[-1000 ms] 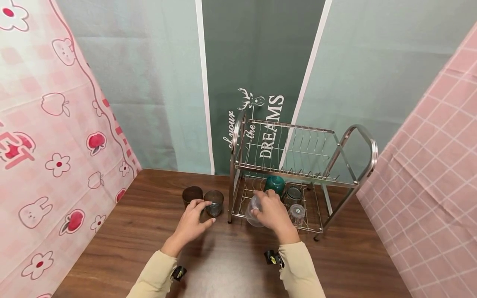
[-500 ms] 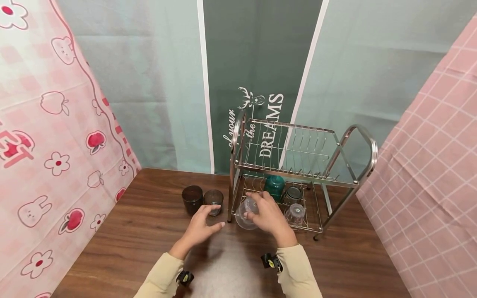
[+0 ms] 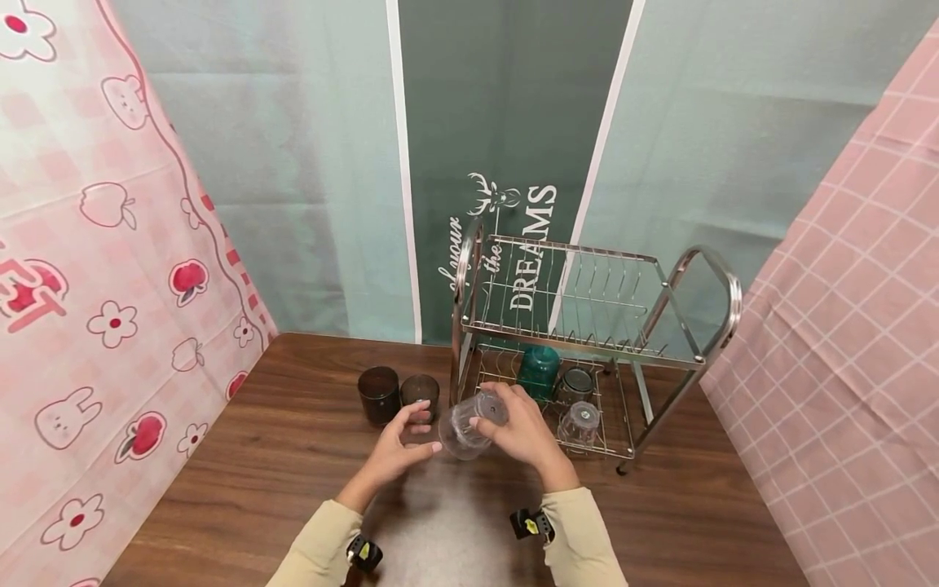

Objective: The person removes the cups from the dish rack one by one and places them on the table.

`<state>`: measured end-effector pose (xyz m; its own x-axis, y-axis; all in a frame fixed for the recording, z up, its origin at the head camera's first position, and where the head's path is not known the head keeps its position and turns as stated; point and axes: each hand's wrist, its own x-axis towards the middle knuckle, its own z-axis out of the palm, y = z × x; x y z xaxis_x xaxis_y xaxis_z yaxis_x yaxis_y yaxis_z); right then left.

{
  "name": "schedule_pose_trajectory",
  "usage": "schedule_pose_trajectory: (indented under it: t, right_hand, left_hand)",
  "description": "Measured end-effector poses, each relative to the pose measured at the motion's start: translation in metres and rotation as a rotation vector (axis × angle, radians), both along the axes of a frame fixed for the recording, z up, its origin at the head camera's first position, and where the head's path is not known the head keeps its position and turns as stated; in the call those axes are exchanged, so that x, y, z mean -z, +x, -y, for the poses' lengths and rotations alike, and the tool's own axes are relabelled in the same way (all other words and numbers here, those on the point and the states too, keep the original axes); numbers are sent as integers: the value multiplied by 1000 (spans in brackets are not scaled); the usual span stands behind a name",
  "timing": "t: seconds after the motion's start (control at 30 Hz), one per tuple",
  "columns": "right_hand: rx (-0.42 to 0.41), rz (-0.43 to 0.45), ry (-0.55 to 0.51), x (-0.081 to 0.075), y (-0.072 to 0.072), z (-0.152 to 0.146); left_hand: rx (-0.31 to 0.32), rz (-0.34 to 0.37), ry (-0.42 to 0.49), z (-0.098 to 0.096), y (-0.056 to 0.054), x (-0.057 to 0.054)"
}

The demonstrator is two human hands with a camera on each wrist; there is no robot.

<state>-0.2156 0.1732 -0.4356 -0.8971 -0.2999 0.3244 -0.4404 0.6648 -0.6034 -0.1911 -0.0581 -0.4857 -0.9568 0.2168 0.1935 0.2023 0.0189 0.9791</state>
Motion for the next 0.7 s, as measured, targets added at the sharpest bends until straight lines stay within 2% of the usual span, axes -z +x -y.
schedule_pose_trajectory:
  t: [0.1,0.2,0.3,0.47,0.53,0.7]
  right_hand:
    - [-9,16,-37,5,-1,1]
    - [-19,39,-84,7,-1,2]
    - [-29,68,-136,8,0,3]
    - [-30,141,-219,12,0,3]
    - [-24,174,-254,14,0,3]
    - [-41,233,-355,15,3,7]
  left_hand:
    - [20,30,35,-1,3,-3]
    - [46,43,93,-4,3,1]
    - [62,52,166,-10,0,10]
    - [40,46,255,-19,-5,29]
    - [32,33,281,-22,-6,33]
    - [28,1,334,-25,-5,28]
